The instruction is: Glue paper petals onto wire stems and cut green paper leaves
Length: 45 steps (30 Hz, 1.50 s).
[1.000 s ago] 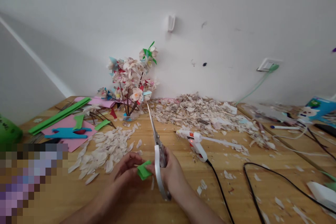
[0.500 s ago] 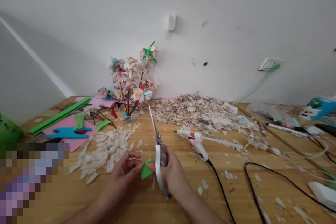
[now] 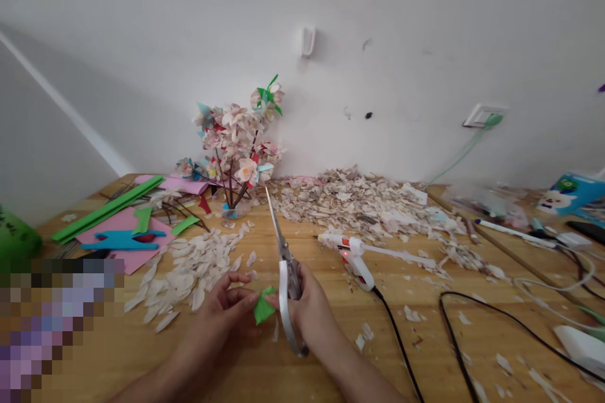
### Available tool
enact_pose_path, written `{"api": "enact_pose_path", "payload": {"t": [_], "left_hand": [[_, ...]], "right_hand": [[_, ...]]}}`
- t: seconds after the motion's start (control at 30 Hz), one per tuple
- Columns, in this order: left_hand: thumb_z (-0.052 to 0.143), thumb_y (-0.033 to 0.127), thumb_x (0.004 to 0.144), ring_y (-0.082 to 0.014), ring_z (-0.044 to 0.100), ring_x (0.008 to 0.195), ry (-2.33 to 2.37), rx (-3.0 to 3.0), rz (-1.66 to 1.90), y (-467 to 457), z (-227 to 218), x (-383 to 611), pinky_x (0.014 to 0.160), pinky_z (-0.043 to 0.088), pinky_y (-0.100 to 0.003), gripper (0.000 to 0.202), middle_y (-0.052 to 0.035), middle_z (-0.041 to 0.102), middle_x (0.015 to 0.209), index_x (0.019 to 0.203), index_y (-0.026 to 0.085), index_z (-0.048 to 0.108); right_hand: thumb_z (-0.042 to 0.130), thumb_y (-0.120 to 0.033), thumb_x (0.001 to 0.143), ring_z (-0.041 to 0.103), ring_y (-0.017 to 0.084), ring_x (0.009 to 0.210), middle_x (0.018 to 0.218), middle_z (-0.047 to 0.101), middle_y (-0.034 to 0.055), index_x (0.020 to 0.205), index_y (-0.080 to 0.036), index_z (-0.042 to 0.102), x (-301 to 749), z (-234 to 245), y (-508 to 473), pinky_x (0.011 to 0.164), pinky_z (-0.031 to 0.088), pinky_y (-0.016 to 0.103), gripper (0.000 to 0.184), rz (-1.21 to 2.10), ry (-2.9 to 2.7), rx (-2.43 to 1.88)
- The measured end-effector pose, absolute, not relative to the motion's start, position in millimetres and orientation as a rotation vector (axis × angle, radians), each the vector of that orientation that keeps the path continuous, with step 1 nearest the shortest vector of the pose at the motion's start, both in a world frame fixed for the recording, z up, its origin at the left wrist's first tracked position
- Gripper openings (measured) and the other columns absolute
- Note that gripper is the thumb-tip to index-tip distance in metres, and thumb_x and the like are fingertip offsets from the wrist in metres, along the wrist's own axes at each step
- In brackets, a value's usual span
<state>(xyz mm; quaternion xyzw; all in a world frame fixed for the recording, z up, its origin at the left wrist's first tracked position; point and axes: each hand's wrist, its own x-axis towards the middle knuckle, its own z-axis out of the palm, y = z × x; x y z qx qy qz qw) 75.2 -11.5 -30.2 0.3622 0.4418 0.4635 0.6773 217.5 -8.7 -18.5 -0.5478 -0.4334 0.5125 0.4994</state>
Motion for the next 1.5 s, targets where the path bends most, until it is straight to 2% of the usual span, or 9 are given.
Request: {"api": "enact_pose_path", "payload": {"t": [0.37,0.57,0.7,0.83,1.03,1.1,1.23,1.4,1.5], "left_hand": [[0.07,0.035,0.059,-0.0092,0.049,0.046,1.042,0.957,1.125,-13,-28,74,0.038,0.042,-0.018,0.037,0.0076,0.053,0.051,0.075,0.021,0.039],[0.062,0.043,0.066,-0.015,0.058,0.055,1.041,0.996,1.063,-13,-26,73,0.043,0.043,-0.021,0.042,0.0016,0.061,0.059,0.095,0.019,0.043],[0.068,0.037,0.06,-0.0129,0.056,0.052,1.017,1.0,1.093,-13,-28,73,0.045,0.043,-0.021,0.045,0.0032,0.061,0.057,0.093,0.02,0.043],[0.068,0.031,0.062,-0.01,0.051,0.047,1.004,1.032,1.11,-14,-30,73,0.043,0.039,-0.019,0.04,0.0052,0.058,0.053,0.09,0.02,0.042],[0.069,0.03,0.06,-0.009,0.05,0.042,0.974,1.045,1.085,-16,-30,75,0.044,0.036,-0.02,0.036,0.0063,0.056,0.049,0.084,0.02,0.044],[0.069,0.03,0.06,-0.01,0.053,0.046,0.962,1.056,1.055,-16,-29,74,0.047,0.038,-0.02,0.033,0.0054,0.058,0.051,0.082,0.019,0.046],[0.072,0.026,0.057,-0.0138,0.061,0.065,0.92,1.054,1.017,-15,-31,74,0.06,0.044,-0.023,0.034,-0.0017,0.066,0.067,0.08,0.018,0.047],[0.074,0.03,0.055,-0.0086,0.051,0.038,0.889,0.963,0.975,-12,-35,73,0.041,0.037,-0.019,0.041,0.0027,0.063,0.051,0.078,0.019,0.041],[0.074,0.029,0.053,-0.0082,0.049,0.034,0.9,0.93,0.991,-11,-33,71,0.037,0.036,-0.018,0.043,0.005,0.061,0.048,0.074,0.02,0.038]], "right_hand": [[0.078,-0.027,0.044,0.046,0.011,0.054,0.057,0.048,-0.0079,0.071,-0.021,0.045,218,-20,-9,0.051,0.039,0.022,0.043,1.219,-1.047,-1.311],[0.077,-0.026,0.045,0.049,0.012,0.054,0.058,0.049,-0.007,0.072,-0.021,0.047,219,-24,-7,0.052,0.042,0.024,0.041,1.214,-1.029,-1.303],[0.077,-0.024,0.046,0.05,0.012,0.055,0.058,0.051,-0.0068,0.071,-0.021,0.047,220,-26,-7,0.052,0.041,0.023,0.039,1.225,-1.032,-1.278],[0.077,-0.028,0.046,0.053,0.013,0.059,0.064,0.056,-0.0044,0.071,-0.02,0.049,219,-22,-8,0.056,0.044,0.024,0.038,1.223,-1.045,-1.281],[0.074,-0.028,0.045,0.049,0.013,0.049,0.052,0.051,-0.0061,0.062,-0.022,0.044,219,-21,-6,0.047,0.042,0.025,0.036,1.152,-1.103,-1.323],[0.073,-0.029,0.045,0.048,0.012,0.047,0.051,0.05,-0.0062,0.061,-0.022,0.043,221,-21,-5,0.046,0.042,0.025,0.035,1.127,-1.147,-1.331],[0.072,-0.032,0.044,0.047,0.012,0.045,0.049,0.05,-0.0064,0.059,-0.023,0.042,222,-19,-6,0.044,0.041,0.025,0.035,1.116,-1.187,-1.366],[0.074,-0.026,0.043,0.05,0.013,0.05,0.053,0.054,-0.0055,0.062,-0.022,0.045,220,-16,-8,0.049,0.041,0.025,0.036,1.216,-1.144,-1.333],[0.075,-0.025,0.045,0.054,0.015,0.056,0.06,0.058,-0.0039,0.067,-0.021,0.047,221,-16,-7,0.056,0.043,0.027,0.036,1.29,-1.1,-1.302]]}}
